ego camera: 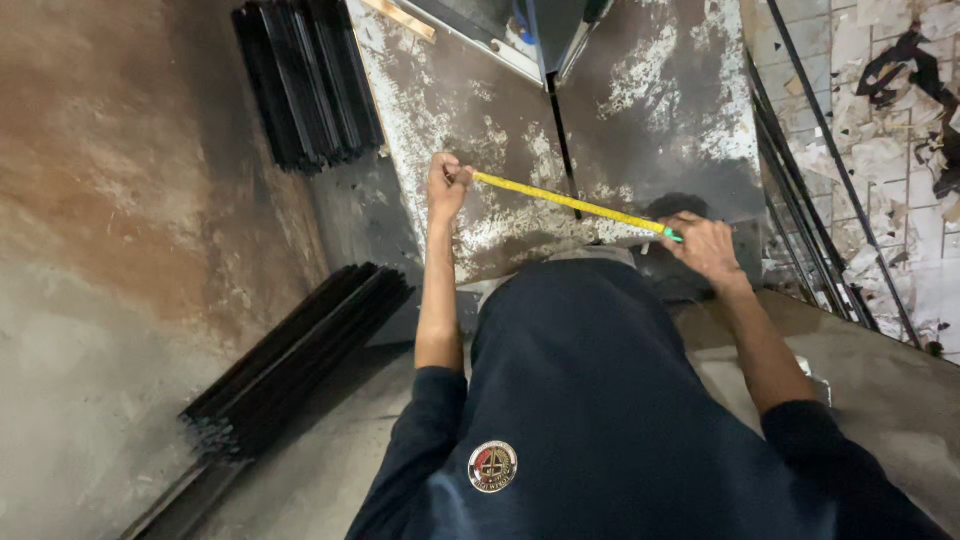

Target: The person sorts through a stack of thin black metal strips on a workbench, aligns them, and carries a bundle to a cutting machine. They measure a strip with a tape measure, secure it with a clamp, and mark and re-measure the strip to set it up for cutting.

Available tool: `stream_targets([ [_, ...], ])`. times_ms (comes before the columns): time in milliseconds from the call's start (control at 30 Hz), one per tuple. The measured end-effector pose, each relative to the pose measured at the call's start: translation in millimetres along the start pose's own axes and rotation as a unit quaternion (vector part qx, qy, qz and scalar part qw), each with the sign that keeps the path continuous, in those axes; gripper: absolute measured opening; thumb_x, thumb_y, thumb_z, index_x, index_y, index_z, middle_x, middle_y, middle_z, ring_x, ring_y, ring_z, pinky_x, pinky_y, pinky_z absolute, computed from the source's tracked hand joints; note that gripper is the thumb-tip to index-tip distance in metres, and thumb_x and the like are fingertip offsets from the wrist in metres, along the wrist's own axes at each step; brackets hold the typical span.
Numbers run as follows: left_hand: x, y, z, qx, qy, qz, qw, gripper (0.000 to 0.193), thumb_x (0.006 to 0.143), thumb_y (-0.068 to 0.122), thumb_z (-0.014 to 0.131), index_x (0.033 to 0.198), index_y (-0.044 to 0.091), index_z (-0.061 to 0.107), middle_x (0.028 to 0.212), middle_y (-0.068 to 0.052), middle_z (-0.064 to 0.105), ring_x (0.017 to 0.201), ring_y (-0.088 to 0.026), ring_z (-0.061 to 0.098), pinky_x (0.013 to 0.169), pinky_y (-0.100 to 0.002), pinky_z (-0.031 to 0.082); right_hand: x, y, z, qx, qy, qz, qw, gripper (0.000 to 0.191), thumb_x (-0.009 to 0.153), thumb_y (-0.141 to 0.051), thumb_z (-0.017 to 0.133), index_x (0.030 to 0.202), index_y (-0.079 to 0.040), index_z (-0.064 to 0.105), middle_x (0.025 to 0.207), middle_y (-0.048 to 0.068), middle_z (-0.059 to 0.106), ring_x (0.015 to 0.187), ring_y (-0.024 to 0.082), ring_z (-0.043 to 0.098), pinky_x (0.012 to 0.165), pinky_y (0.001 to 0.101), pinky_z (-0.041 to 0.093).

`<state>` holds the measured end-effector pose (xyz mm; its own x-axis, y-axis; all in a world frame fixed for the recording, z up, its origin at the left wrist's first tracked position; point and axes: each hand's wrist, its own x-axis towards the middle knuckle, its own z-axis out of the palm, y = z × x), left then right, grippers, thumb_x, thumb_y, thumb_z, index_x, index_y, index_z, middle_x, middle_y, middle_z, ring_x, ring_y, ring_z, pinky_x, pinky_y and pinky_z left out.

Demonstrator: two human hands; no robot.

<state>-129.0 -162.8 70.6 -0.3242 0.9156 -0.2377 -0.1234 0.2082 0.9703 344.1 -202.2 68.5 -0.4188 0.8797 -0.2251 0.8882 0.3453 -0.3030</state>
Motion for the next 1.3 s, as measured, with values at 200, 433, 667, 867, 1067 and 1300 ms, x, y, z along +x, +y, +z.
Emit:
stream_targets([
  [200,19.5,-3.2,21.7,0.163,0.043,0.151,0.974,0.022,0.095,0.000,0.077,0.105,0.007,0.059,0.085,-0.005,0.058,0.073,-0.010,0.055,0.065,-0.025,0.050,7.5,24.4,22.0,-0.016,-0.018,0.041,0.999,0.033,0.094,-0.049,0.068,0.115,-0.024,0.078,0.115,-0.001,0.074,0.091,0.031,0.073,0.075,0.0482,0.059],
  [433,11.5,-10.5,51.8,0.359,0.018,0.134,0.923,0.054,0.085,0.006,0.077,0.135,0.004,0.055,0.132,-0.024,0.057,0.122,-0.039,0.055,0.106,-0.047,0.046,38.0,10.7,35.7,-0.031,-0.031,0.074,0.996,0.034,0.092,-0.049,0.068,0.114,-0.026,0.079,0.115,0.004,0.074,0.088,0.033,0.073,0.074,0.0497,0.059],
  [667,33.9,-13.4,76.8,0.502,-0.089,0.090,0.855,0.089,0.081,0.015,0.076,0.158,0.006,0.033,0.163,-0.026,0.027,0.147,-0.045,0.035,0.121,-0.052,0.034,82.6,4.7,33.9,-0.069,0.009,0.060,0.996,0.030,0.094,-0.043,0.069,0.112,-0.021,0.079,0.119,0.010,0.075,0.087,0.032,0.074,0.073,0.0482,0.058],
  [867,66.7,-14.4,86.9,0.526,-0.093,0.102,0.839,0.089,0.086,0.024,0.077,0.161,0.022,0.030,0.170,-0.016,0.015,0.152,-0.044,0.027,0.117,-0.063,0.031,118.7,-4.1,28.7,-0.103,-0.001,0.078,0.992,0.030,0.096,-0.047,0.072,0.103,-0.018,0.079,0.110,0.009,0.075,0.085,0.032,0.073,0.076,0.0490,0.057],
  [1067,91.8,-2.2,93.4,0.533,-0.099,0.095,0.835,0.089,0.090,0.028,0.077,0.164,0.024,0.026,0.172,-0.012,0.010,0.153,-0.044,0.024,0.114,-0.070,0.031,149.0,-20.8,27.0,-0.040,0.042,0.076,0.995,0.025,0.094,-0.040,0.072,0.107,-0.020,0.079,0.108,0.010,0.075,0.088,0.034,0.073,0.073,0.0500,0.057],
  [1300,117.1,8.1,105.6,0.580,-0.087,0.097,0.804,0.092,0.088,0.034,0.077,0.161,0.022,0.023,0.170,-0.012,0.008,0.153,-0.045,0.018,0.112,-0.074,0.028,169.5,-23.2,31.0,-0.055,-0.025,0.094,0.994,0.023,0.096,-0.036,0.072,0.108,-0.017,0.080,0.109,0.013,0.073,0.089,0.033,0.072,0.075,0.0499,0.056],
])
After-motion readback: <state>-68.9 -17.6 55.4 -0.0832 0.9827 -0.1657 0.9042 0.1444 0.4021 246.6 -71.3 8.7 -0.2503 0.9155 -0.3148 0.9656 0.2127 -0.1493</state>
